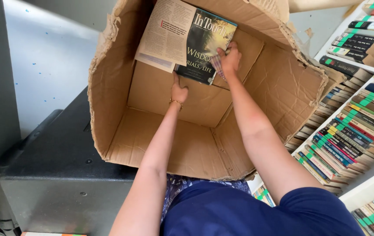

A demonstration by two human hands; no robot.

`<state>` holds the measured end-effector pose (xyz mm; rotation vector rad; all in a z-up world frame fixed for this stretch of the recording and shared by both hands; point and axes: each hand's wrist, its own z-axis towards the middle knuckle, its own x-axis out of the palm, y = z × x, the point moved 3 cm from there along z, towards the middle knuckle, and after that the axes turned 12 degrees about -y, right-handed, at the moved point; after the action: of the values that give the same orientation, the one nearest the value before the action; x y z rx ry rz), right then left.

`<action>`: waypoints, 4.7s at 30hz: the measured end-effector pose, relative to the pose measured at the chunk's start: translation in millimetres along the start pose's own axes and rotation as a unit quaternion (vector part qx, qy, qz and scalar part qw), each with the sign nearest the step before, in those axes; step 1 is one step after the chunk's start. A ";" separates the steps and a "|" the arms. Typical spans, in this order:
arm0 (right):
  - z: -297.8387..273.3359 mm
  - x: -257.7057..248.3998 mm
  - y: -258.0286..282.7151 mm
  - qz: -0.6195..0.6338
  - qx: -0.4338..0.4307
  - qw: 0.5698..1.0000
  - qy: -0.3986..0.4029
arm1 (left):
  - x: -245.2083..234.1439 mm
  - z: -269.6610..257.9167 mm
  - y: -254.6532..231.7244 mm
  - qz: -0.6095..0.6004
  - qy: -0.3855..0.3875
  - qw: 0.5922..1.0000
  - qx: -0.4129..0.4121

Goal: The person wipes the front and back covers of magazines with a cloth and places them into a cardboard box.

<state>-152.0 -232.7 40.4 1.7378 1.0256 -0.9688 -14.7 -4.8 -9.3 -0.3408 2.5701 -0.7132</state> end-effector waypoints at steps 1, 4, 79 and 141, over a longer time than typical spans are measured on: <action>0.4 -0.4 0.0 0.001 0.000 1.000 0.000 | 6.7 3.9 8.7 0.001 0.000 1.000 0.001; 1.0 -0.1 -3.8 -0.037 0.013 0.999 -0.002 | 22.7 14.3 28.9 0.012 -0.020 0.999 0.046; -89.2 75.9 80.5 0.120 -0.193 0.923 0.309 | -108.1 37.4 -67.4 0.215 -0.093 0.932 0.277; 1.6 32.9 -44.1 0.010 -0.005 1.000 0.012 | 10.8 21.4 1.9 0.070 -0.053 0.996 0.030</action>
<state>-181.0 -214.0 -2.5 1.7519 1.0241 -0.9316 -13.9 -16.0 -30.5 -0.1709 2.4388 -0.7008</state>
